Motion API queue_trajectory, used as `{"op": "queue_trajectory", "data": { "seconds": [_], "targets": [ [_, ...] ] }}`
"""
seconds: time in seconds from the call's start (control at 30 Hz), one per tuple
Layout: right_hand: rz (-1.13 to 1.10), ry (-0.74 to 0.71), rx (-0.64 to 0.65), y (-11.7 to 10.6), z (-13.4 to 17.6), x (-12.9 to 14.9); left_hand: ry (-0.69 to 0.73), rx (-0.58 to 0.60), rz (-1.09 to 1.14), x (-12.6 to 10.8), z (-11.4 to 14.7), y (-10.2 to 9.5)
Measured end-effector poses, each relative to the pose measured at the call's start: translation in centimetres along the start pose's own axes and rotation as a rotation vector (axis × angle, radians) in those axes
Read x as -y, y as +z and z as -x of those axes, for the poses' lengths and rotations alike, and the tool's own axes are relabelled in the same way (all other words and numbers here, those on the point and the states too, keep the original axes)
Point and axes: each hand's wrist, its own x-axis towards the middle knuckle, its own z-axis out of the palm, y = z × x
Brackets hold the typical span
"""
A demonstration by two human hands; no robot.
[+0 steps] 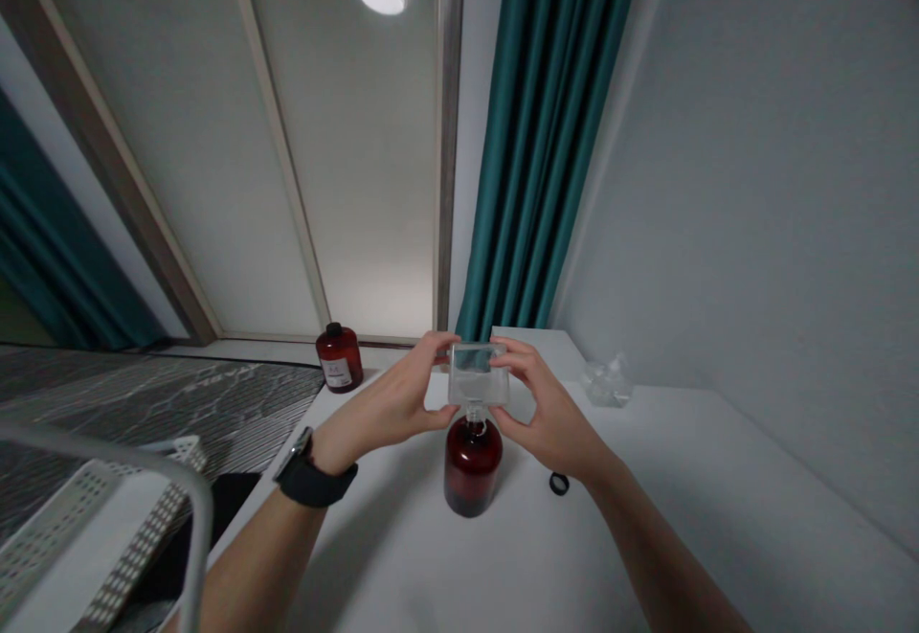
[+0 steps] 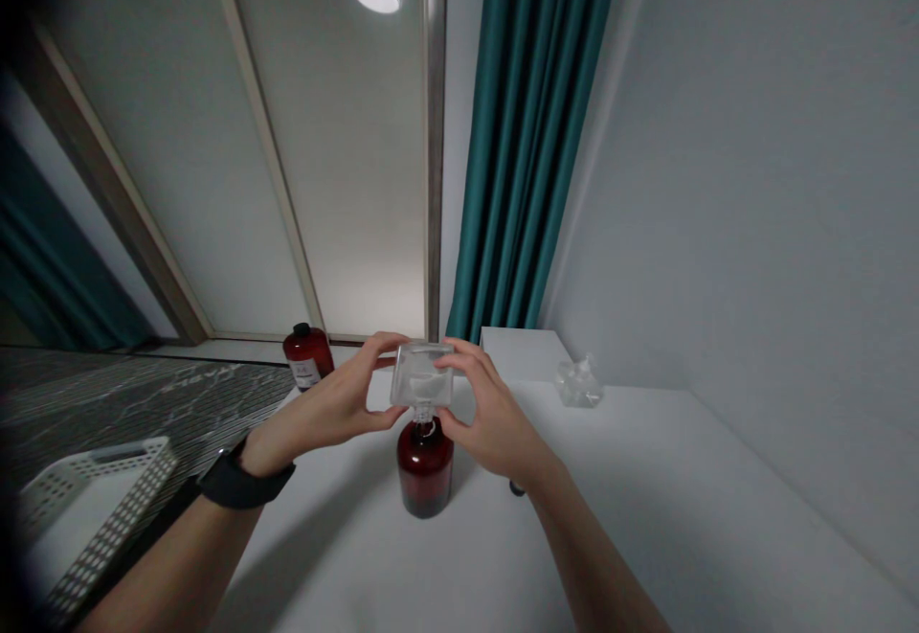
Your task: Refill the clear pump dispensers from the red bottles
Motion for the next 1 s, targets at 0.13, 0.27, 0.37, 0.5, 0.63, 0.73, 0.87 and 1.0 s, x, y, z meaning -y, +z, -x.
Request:
{"op": "queue_trajectory", "data": {
  "seconds": [0.13,0.27,0.37,0.5,0.63,0.73,0.87,1.0],
  "targets": [
    [0.001,0.003,0.003,-0.02,0.01,-0.06,0.008,0.011,-0.021,0.08,0.02,-0.03],
    [-0.010,-0.002,-0.001,0.01,-0.03,-0.12,0.014,0.019,-0.033,0.09,0.05,-0.06],
    [-0.010,-0.001,0.001,0.02,-0.03,-0.13,0.013,0.014,-0.035,-0.02,0.03,-0.08],
    [0.007,-0.010,-0.002,0.05,-0.05,-0.09,0.011,0.008,-0.045,-0.07,-0.01,-0.08],
    [0.016,-0.023,-0.006,0.04,-0.06,-0.06,0.043,-0.009,-0.064,0.01,-0.05,-0.03],
    [0.019,-0.026,-0.004,-0.05,-0.05,-0.02,0.053,-0.013,-0.078,0.02,-0.06,0.00],
    [0.030,-0.033,-0.002,-0.13,-0.05,0.03,0.063,-0.019,-0.082,0.06,-0.04,0.04],
    [0.052,-0.042,-0.006,-0.16,-0.03,0.06,0.076,-0.013,-0.096,0.13,-0.01,0.06]
  ]
}}
